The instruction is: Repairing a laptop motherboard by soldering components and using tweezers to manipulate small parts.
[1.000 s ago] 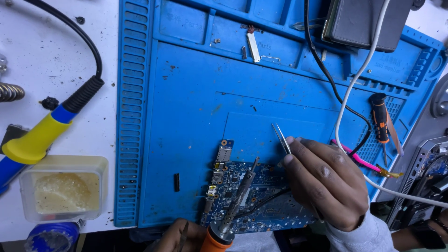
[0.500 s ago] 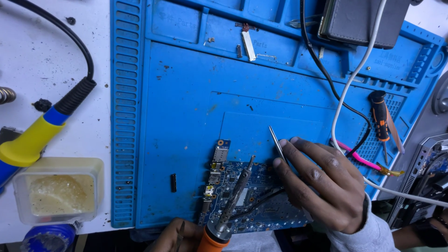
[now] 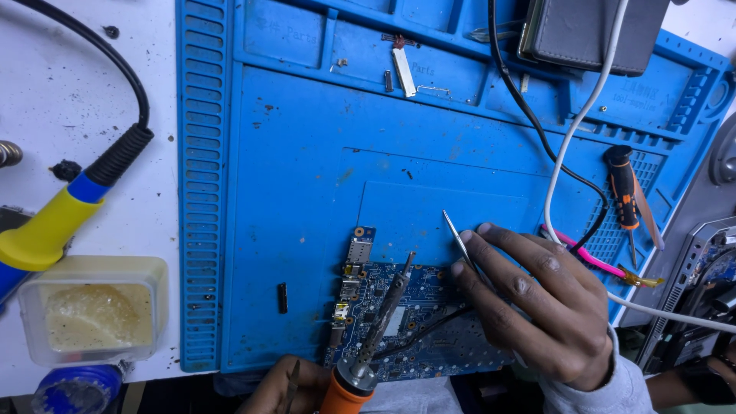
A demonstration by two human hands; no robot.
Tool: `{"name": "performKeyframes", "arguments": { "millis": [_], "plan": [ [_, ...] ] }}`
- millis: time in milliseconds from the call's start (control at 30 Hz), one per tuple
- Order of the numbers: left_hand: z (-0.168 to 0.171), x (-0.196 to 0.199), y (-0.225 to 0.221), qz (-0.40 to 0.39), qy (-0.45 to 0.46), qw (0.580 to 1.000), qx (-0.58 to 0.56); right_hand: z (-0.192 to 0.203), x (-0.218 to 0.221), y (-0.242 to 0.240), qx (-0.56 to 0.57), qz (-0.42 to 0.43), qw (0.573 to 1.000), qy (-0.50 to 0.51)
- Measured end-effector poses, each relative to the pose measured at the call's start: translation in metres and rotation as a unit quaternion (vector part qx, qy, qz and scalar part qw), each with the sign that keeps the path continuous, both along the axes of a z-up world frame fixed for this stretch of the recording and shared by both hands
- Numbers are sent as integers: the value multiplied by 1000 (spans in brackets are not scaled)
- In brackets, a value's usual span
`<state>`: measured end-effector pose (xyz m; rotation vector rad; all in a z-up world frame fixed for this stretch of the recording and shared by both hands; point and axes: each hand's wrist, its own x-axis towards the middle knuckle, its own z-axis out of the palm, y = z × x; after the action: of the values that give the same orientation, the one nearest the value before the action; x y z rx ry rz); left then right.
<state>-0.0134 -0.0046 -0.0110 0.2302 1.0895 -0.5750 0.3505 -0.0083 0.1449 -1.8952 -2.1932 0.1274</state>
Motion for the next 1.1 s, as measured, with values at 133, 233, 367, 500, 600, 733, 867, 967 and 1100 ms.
{"name": "performKeyframes", "arguments": {
  "millis": [133,233,367,500,600,733,867,967,1100],
  "plan": [
    [42,34,33,-9,38,999,4,5,0,-2,-15,-8,1000,10],
    [51,39,39,-24,59,998,1,7,-2,-1,-27,-39,998,33],
    [85,69,64,2,89,995,39,10,-2,5,-16,-57,993,100],
    [107,99,103,103,209,966,-116,11,-1,-1,-23,-63,992,104],
    [117,65,88,129,-98,986,47,16,-2,-2,-26,-64,986,152],
    [131,67,92,81,-143,980,114,21,-2,-12,-42,-61,984,160],
    [144,74,91,161,-143,970,112,19,-7,-16,-16,-76,977,200],
    [148,74,94,166,-206,952,152,12,-11,-16,10,-121,958,258],
    [151,73,94,153,-244,935,204,12,-11,-17,22,-131,959,249]
  ]
}}
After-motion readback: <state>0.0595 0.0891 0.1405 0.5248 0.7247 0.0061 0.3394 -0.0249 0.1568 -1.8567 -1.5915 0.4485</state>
